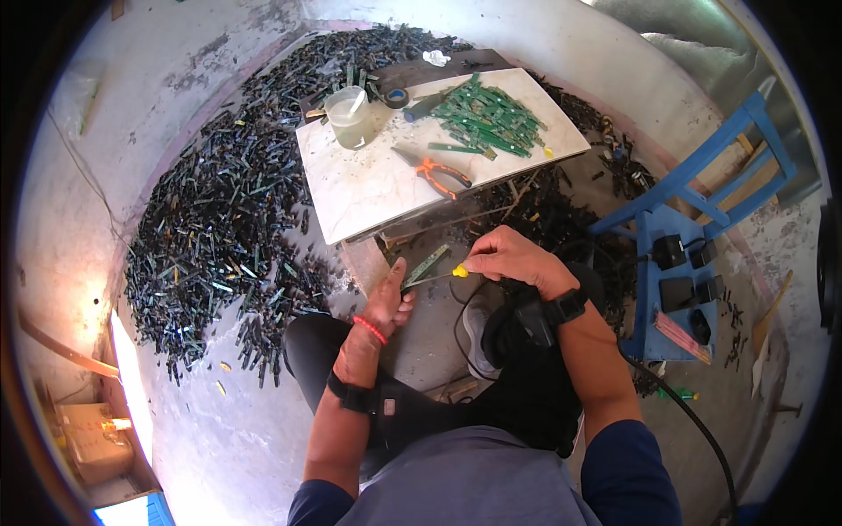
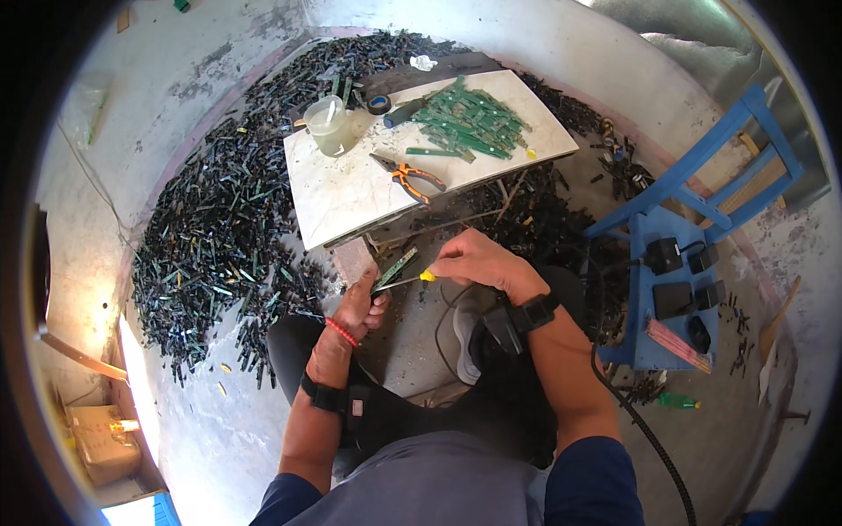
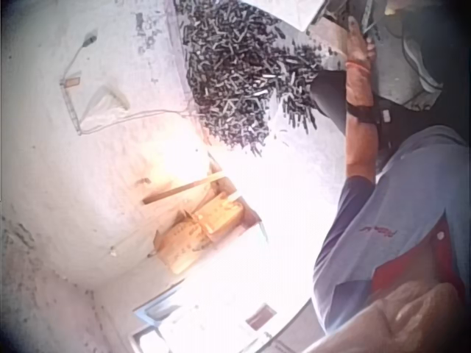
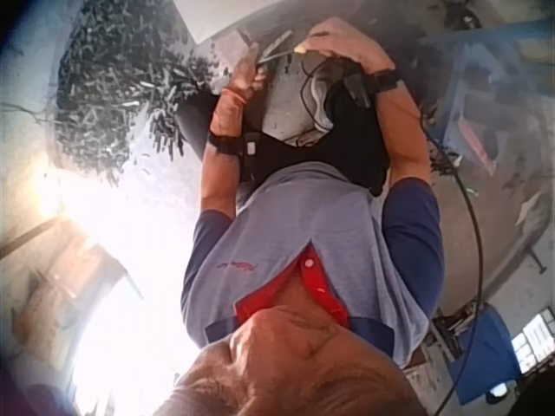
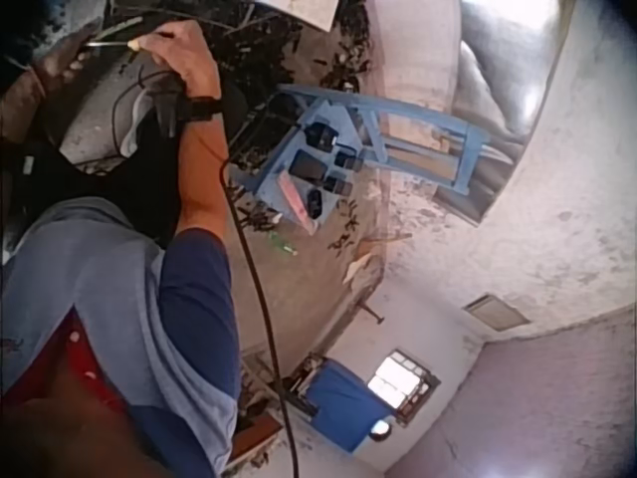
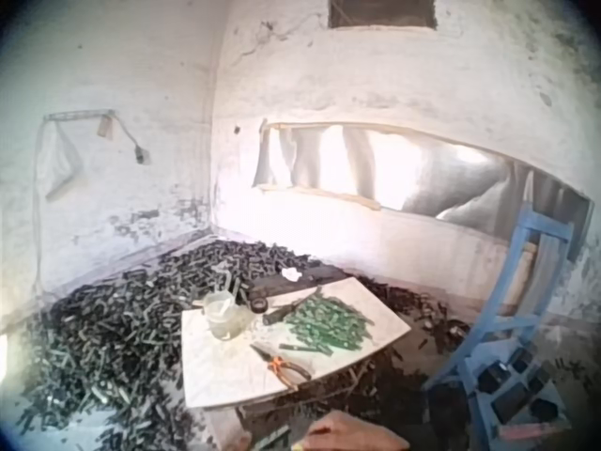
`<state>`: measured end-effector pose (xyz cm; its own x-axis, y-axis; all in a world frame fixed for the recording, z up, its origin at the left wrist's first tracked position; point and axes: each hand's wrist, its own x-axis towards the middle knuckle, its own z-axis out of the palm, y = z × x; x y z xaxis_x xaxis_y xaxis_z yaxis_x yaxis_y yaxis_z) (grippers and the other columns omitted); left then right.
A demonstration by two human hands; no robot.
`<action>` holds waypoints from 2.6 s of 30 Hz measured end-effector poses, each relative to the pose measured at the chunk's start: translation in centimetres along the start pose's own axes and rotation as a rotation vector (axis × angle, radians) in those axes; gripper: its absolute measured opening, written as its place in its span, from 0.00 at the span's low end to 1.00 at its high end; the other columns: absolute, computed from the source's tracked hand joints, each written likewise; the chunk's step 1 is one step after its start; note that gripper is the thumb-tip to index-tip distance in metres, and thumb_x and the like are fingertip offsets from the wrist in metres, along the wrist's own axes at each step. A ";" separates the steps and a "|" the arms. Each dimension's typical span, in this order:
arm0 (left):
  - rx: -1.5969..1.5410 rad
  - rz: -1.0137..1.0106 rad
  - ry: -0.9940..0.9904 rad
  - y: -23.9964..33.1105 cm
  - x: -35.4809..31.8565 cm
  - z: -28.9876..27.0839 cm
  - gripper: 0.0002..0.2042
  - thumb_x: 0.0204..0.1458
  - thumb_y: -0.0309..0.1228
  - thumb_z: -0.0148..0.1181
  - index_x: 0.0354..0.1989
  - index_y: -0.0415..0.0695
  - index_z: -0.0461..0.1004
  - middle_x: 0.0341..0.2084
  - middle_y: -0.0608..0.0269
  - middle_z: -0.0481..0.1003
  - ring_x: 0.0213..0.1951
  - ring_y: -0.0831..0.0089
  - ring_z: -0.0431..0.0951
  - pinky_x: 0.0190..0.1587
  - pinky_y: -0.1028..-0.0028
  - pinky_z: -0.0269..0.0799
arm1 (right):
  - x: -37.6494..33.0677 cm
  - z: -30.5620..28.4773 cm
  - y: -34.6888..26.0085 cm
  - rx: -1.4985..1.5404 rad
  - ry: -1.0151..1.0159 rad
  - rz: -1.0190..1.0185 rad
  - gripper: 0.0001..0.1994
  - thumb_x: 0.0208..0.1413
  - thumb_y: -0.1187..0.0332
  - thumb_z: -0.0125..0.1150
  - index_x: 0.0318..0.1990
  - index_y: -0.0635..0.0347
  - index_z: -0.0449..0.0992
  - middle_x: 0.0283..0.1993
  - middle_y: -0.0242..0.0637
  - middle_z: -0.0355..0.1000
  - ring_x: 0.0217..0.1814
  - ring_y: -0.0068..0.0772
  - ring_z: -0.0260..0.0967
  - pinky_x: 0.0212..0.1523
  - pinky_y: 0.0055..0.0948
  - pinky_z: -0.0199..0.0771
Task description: The person sits on the floor and uses a screwdriver to remove screws from green circuit boards. They then use pliers to strip components from the boards and place the processed pieces onto a table. The person handles the boards one at a time, repeating the process of screw removal and component stripping.
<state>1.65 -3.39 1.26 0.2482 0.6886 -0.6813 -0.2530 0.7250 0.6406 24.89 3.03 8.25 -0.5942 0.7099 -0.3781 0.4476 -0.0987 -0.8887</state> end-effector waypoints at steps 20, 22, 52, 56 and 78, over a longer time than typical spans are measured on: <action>-0.320 0.043 -0.069 0.3 -0.3 -1.5 0.25 0.55 0.56 0.41 0.16 0.50 0.56 0.09 0.72 0.52 0.09 0.83 0.46 0.10 0.82 0.39 | 0.6 2.4 0.8 0.160 0.052 -0.108 0.11 0.51 0.63 0.58 0.28 0.64 0.73 0.16 0.25 0.59 0.15 0.13 0.49 0.14 0.16 0.44; -0.320 0.035 -0.047 0.3 0.0 -1.6 0.26 0.55 0.57 0.40 0.14 0.49 0.54 0.08 0.72 0.51 0.09 0.82 0.46 0.10 0.82 0.39 | 1.3 3.1 2.1 -0.139 0.189 -0.492 0.10 0.52 0.64 0.58 0.28 0.63 0.73 0.16 0.25 0.60 0.15 0.12 0.48 0.15 0.17 0.45; -0.217 0.100 0.253 -0.1 0.9 -1.7 0.26 0.53 0.57 0.39 0.12 0.50 0.53 0.05 0.71 0.49 0.06 0.77 0.46 0.09 0.76 0.42 | -1.9 6.2 1.0 0.801 -0.179 0.286 0.12 0.56 0.61 0.49 0.36 0.60 0.70 0.18 0.26 0.60 0.12 0.14 0.47 0.12 0.18 0.44; -0.212 0.152 0.246 -0.1 1.0 -1.4 0.26 0.53 0.57 0.39 0.12 0.51 0.53 0.05 0.71 0.49 0.06 0.77 0.45 0.09 0.75 0.42 | -1.1 7.9 2.7 0.224 0.105 -0.160 0.11 0.55 0.62 0.49 0.39 0.59 0.70 0.18 0.38 0.64 0.13 0.30 0.56 0.15 0.28 0.56; -0.154 0.180 0.330 -1.4 2.3 -2.3 0.27 0.52 0.58 0.40 0.12 0.49 0.53 0.05 0.70 0.51 0.05 0.77 0.48 0.08 0.75 0.43 | -1.5 10.7 3.1 -0.732 0.468 -0.490 0.12 0.54 0.63 0.48 0.33 0.66 0.68 0.18 0.50 0.66 0.15 0.45 0.64 0.14 0.36 0.60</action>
<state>0.43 -2.81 -2.00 -0.1198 0.7452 -0.6559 -0.4083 0.5652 0.7168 19.96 -5.79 3.29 -0.5706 0.7762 0.2681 0.6191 0.6211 -0.4807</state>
